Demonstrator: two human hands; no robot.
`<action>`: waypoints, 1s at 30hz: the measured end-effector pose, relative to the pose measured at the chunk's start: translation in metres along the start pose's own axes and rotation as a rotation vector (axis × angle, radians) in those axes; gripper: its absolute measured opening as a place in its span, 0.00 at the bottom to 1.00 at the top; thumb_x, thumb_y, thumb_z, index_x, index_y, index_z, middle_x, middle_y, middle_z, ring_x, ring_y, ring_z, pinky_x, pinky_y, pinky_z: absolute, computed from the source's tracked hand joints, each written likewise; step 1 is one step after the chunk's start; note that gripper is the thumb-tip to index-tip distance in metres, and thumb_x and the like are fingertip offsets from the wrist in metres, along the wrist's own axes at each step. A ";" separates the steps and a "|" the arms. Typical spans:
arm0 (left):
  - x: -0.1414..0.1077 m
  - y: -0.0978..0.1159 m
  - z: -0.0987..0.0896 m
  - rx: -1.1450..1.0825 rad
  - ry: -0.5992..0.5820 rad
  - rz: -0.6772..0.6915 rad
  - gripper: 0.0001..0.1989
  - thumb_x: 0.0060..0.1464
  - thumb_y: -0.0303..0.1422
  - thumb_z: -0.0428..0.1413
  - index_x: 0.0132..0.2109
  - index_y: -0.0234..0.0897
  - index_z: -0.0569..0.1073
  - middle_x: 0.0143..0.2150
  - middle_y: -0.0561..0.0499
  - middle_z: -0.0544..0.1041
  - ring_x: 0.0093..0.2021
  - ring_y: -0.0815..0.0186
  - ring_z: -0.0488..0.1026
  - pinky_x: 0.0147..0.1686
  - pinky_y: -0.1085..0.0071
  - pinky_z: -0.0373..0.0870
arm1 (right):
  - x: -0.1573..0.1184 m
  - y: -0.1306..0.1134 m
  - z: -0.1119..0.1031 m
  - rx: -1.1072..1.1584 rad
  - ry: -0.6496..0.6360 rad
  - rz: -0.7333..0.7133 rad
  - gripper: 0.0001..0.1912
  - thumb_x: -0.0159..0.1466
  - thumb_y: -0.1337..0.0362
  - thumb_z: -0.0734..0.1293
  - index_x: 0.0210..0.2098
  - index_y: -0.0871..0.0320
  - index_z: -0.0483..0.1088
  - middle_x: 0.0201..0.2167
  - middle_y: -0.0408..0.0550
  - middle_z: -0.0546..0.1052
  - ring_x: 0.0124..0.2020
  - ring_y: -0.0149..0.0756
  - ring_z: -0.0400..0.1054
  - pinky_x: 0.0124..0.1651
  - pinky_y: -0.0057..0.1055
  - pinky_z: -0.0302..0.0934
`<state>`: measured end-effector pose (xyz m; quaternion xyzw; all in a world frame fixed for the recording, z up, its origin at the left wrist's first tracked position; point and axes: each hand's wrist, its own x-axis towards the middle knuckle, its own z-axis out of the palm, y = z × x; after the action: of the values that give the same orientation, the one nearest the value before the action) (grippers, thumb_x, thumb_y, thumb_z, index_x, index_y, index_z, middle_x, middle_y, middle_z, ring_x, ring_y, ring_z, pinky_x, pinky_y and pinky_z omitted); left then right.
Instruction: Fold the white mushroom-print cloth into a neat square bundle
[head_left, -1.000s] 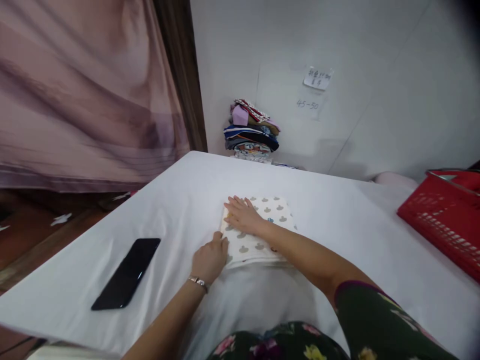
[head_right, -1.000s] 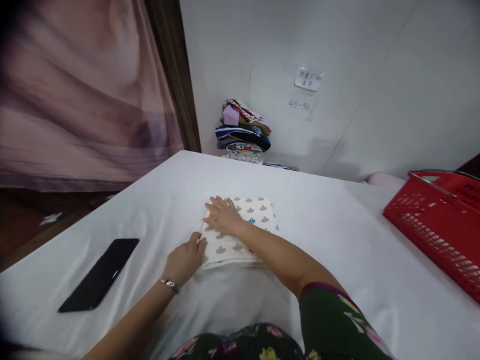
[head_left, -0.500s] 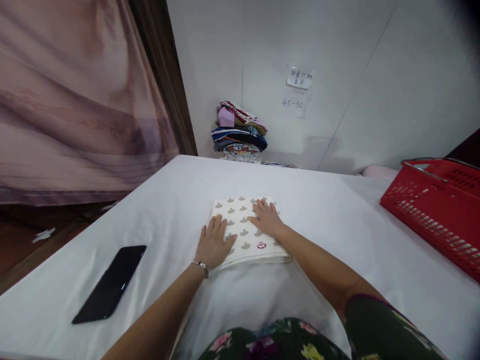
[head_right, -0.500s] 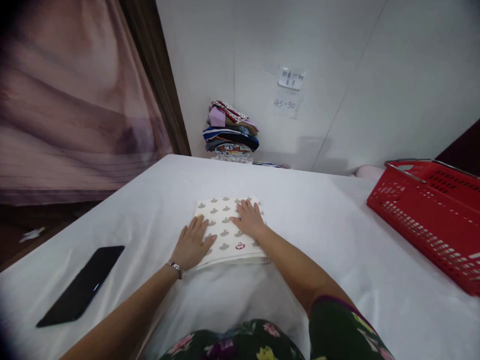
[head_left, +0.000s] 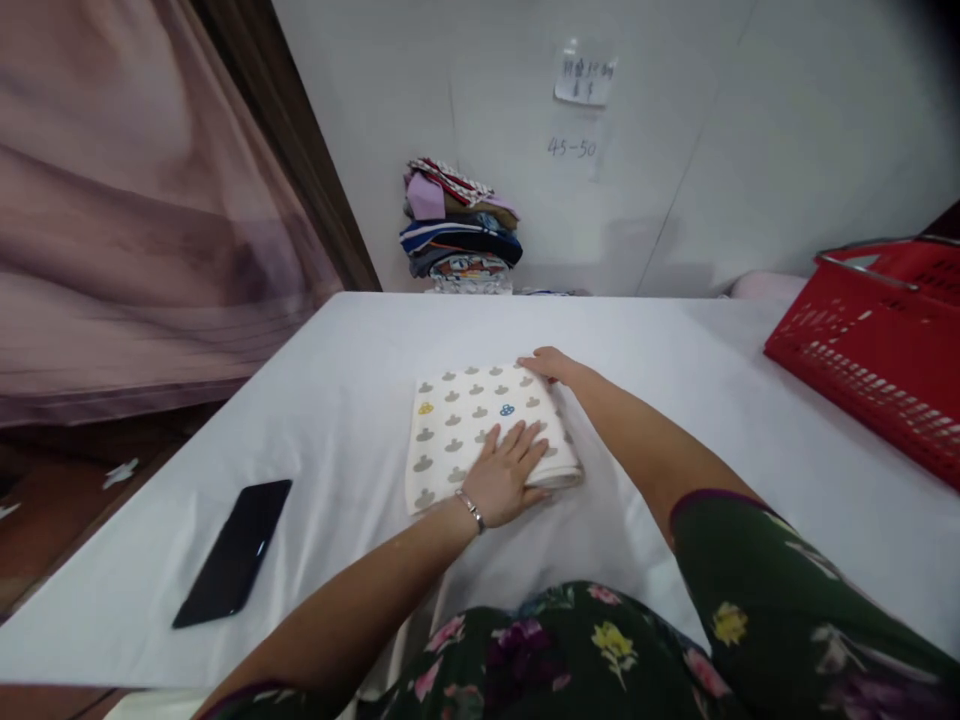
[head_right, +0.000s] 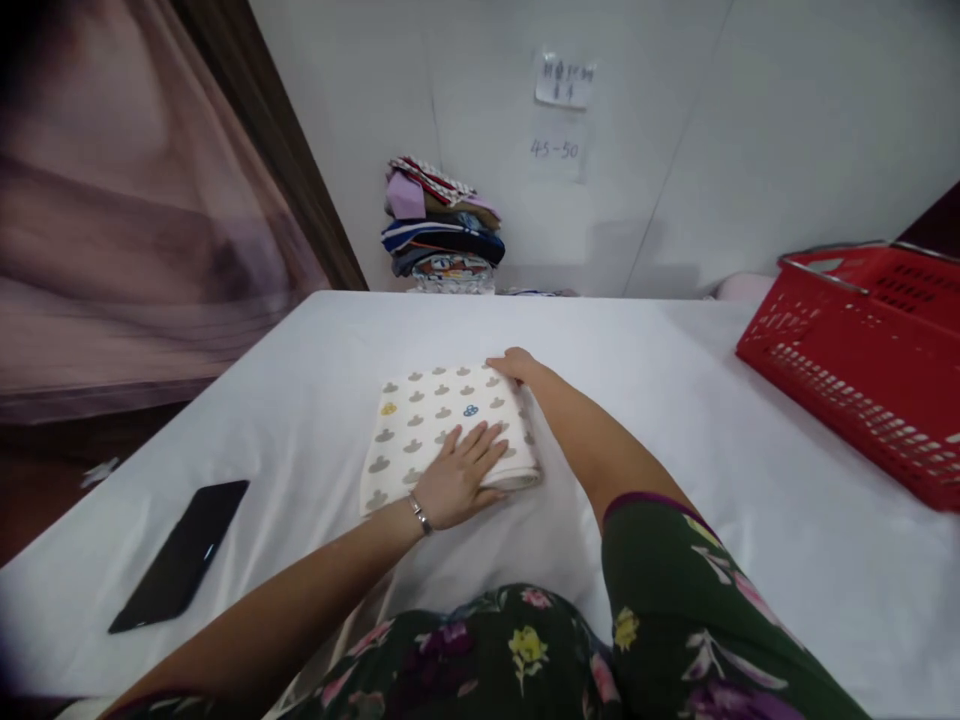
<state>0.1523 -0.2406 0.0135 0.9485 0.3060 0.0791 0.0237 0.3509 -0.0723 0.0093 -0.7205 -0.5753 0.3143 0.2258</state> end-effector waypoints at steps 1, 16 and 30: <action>-0.001 0.000 0.004 -0.005 -0.021 0.019 0.33 0.56 0.50 0.47 0.64 0.40 0.53 0.67 0.45 0.49 0.66 0.54 0.43 0.62 0.48 0.39 | 0.001 0.000 0.001 0.009 0.001 -0.004 0.24 0.53 0.53 0.69 0.42 0.66 0.72 0.38 0.60 0.76 0.33 0.40 0.71 0.34 0.33 0.64; -0.005 -0.003 0.005 -0.055 -0.008 0.023 0.28 0.58 0.43 0.48 0.63 0.41 0.54 0.67 0.45 0.51 0.66 0.56 0.45 0.62 0.50 0.42 | -0.028 0.024 -0.012 0.103 0.176 -0.145 0.19 0.62 0.55 0.60 0.46 0.61 0.68 0.43 0.52 0.74 0.43 0.36 0.68 0.47 0.33 0.59; 0.027 0.030 0.000 -0.074 0.082 0.038 0.17 0.58 0.35 0.49 0.54 0.41 0.67 0.53 0.45 0.68 0.54 0.57 0.62 0.52 0.59 0.58 | -0.213 0.089 0.007 0.069 0.057 -0.283 0.13 0.56 0.68 0.62 0.40 0.56 0.72 0.33 0.43 0.75 0.32 0.31 0.67 0.37 0.28 0.60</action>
<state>0.1909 -0.2491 0.0204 0.9485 0.2856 0.1297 0.0449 0.3774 -0.3002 -0.0159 -0.6327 -0.6533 0.2786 0.3086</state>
